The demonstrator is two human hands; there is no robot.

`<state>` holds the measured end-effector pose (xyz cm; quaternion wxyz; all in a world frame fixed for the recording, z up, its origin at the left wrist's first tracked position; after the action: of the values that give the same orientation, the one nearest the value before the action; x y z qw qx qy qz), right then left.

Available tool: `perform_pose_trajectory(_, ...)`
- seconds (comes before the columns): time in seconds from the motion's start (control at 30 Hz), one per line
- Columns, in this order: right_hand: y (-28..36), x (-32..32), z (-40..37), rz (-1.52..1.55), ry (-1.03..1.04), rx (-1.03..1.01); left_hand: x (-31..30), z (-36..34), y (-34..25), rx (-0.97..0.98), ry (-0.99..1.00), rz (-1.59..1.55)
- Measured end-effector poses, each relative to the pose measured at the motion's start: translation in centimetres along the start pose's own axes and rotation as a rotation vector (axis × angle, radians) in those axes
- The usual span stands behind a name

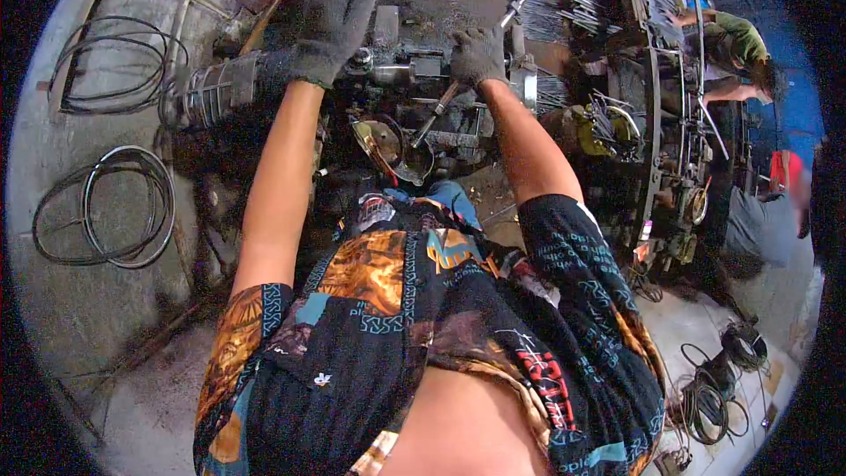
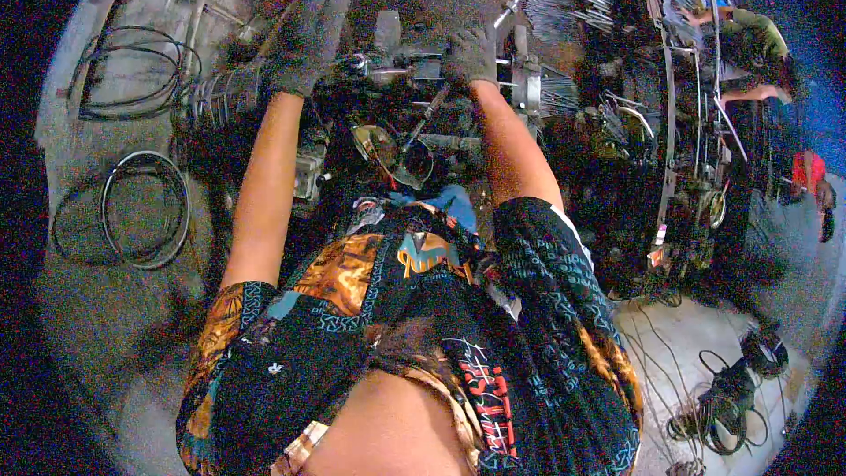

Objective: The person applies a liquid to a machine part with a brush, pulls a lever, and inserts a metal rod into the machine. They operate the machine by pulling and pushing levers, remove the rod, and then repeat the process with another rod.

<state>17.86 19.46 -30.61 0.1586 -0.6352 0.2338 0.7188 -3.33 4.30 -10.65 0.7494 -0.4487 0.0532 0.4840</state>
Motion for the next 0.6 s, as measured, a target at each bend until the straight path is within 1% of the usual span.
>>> perform_pose_trajectory(0.03, 0.0, -0.4, 0.0, -0.075, 0.076, 0.025, 0.2, -0.1, 0.1, 0.004, 0.006, -0.007)
perform_pose_trajectory(0.07, -0.1, -1.0, 0.2, -0.149, 0.149, 0.047, 0.5, -0.1, 0.7, -0.065, 0.052, -0.017)
perform_pose_trajectory(0.1, -0.5, -0.6, 0.0, -0.148, 0.150, 0.052, 0.7, -0.2, 1.0, -0.137, 0.100, -0.025)
perform_pose_trajectory(0.17, -0.8, -0.6, -0.1, -0.119, 0.042, 0.003, 0.7, -0.1, 0.6, -0.112, 0.081, -0.012)
perform_pose_trajectory(0.2, -1.3, 0.0, 0.0, -0.121, 0.039, 0.006, 0.4, 0.1, 0.3, -0.089, 0.055, 0.001)
perform_pose_trajectory(0.27, -1.8, 0.9, -0.4, -0.051, -0.059, -0.032, 0.1, 0.2, -0.1, -0.081, 0.062, 0.014)
perform_pose_trajectory(0.3, -1.4, 0.1, -0.3, -0.056, -0.058, -0.033, 0.0, 0.3, -0.2, -0.072, 0.063, 0.031)
perform_pose_trajectory(0.37, -0.9, -0.8, -0.4, -0.081, 0.123, 0.046, 0.2, -0.2, 0.2, -0.097, 0.052, 0.019)
perform_pose_trajectory(0.4, -1.1, -0.4, -0.8, -0.085, 0.128, 0.042, 0.2, -0.5, 0.3, -0.121, 0.044, 0.011)
perform_pose_trajectory(0.47, -1.6, 0.3, -0.8, -0.046, -0.040, 0.016, 0.2, -0.7, 0.6, -0.150, 0.059, 0.026)
perform_pose_trajectory(0.5, -1.3, -0.2, -0.7, -0.044, -0.043, 0.013, 0.2, -0.7, 0.9, -0.179, 0.080, 0.042)
perform_pose_trajectory(0.6, -0.8, -1.3, -0.5, -0.025, -0.008, 0.030, 0.2, -0.5, 1.5, -0.157, 0.091, 0.071)
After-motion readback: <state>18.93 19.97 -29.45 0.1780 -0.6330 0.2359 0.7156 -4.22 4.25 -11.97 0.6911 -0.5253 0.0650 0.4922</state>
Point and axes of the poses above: each hand's wrist, its own z-axis towards the middle knuckle, its own x-axis out of the palm, y = z × x, the point moved 6 cm from there along z, towards the middle knuckle, and after that the axes turned 1 degree about y, right-handed, at the moved point
